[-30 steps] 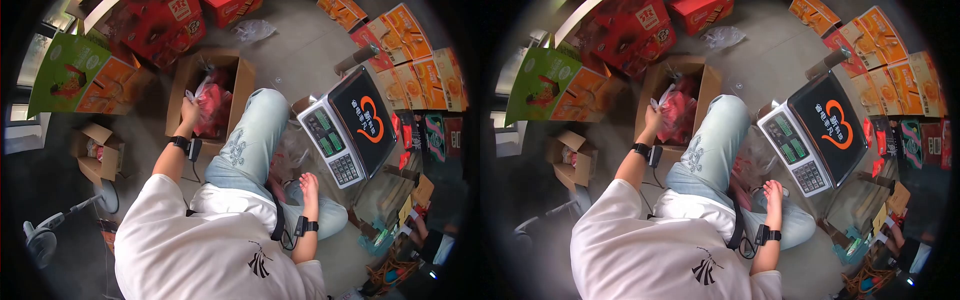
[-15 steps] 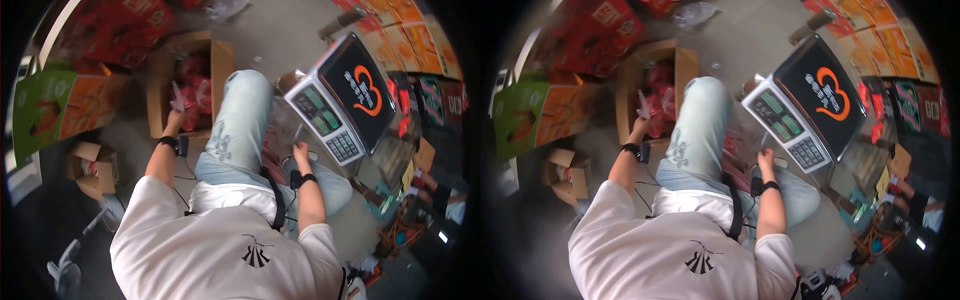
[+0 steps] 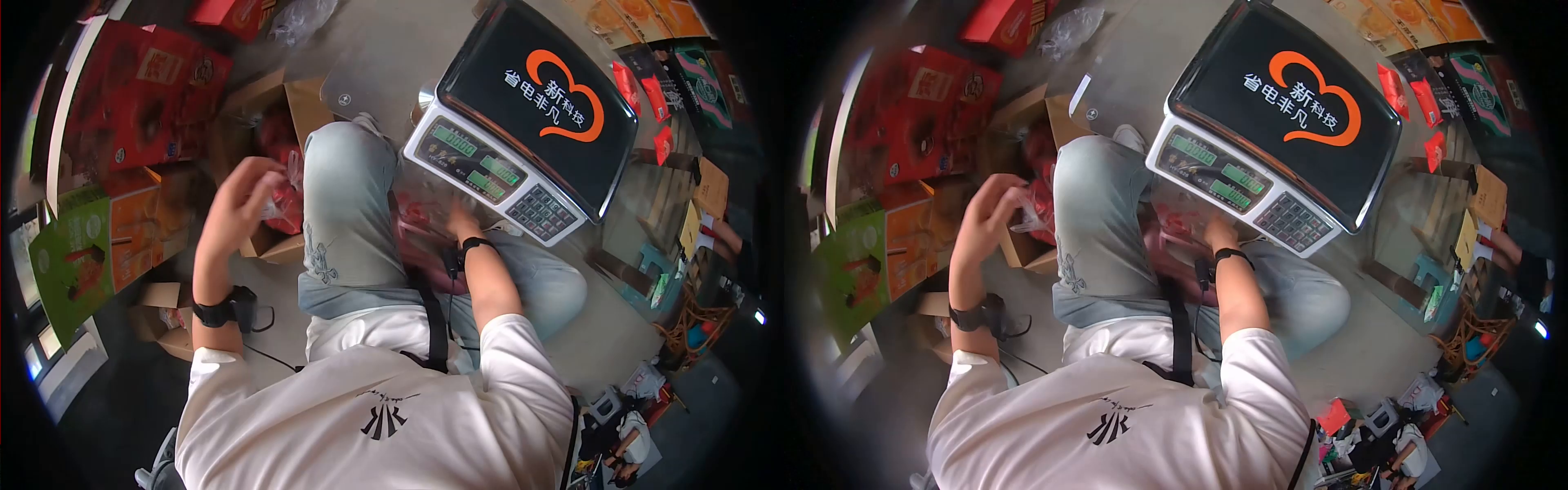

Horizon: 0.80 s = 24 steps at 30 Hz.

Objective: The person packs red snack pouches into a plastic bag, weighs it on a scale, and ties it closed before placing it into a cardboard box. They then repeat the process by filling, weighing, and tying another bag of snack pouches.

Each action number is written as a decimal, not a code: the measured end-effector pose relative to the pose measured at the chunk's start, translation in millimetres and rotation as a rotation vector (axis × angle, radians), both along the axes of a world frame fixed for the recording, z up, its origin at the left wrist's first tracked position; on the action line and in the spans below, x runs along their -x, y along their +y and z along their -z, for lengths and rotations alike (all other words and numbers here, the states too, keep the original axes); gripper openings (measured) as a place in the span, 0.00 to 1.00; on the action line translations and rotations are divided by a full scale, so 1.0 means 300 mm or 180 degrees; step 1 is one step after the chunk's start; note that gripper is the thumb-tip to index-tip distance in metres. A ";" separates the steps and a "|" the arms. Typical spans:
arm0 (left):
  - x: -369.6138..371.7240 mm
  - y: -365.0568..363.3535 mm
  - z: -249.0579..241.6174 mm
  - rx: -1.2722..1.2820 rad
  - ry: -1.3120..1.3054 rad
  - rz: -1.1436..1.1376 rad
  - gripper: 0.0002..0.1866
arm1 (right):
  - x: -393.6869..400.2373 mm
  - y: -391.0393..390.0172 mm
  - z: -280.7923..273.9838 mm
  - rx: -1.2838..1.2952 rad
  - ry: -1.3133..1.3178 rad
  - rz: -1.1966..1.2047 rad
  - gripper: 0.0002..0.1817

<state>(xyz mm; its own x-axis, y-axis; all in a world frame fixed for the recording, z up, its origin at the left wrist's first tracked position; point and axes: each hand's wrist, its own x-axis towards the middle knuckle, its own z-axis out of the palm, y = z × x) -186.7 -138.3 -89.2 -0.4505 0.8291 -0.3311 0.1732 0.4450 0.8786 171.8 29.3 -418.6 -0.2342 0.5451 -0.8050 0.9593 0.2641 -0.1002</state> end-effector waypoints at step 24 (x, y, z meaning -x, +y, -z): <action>-0.657 0.395 0.520 0.0910 0.0717 0.1647 0.35 | -0.363 -0.334 -0.858 -0.1801 0.2888 -0.2129 0.10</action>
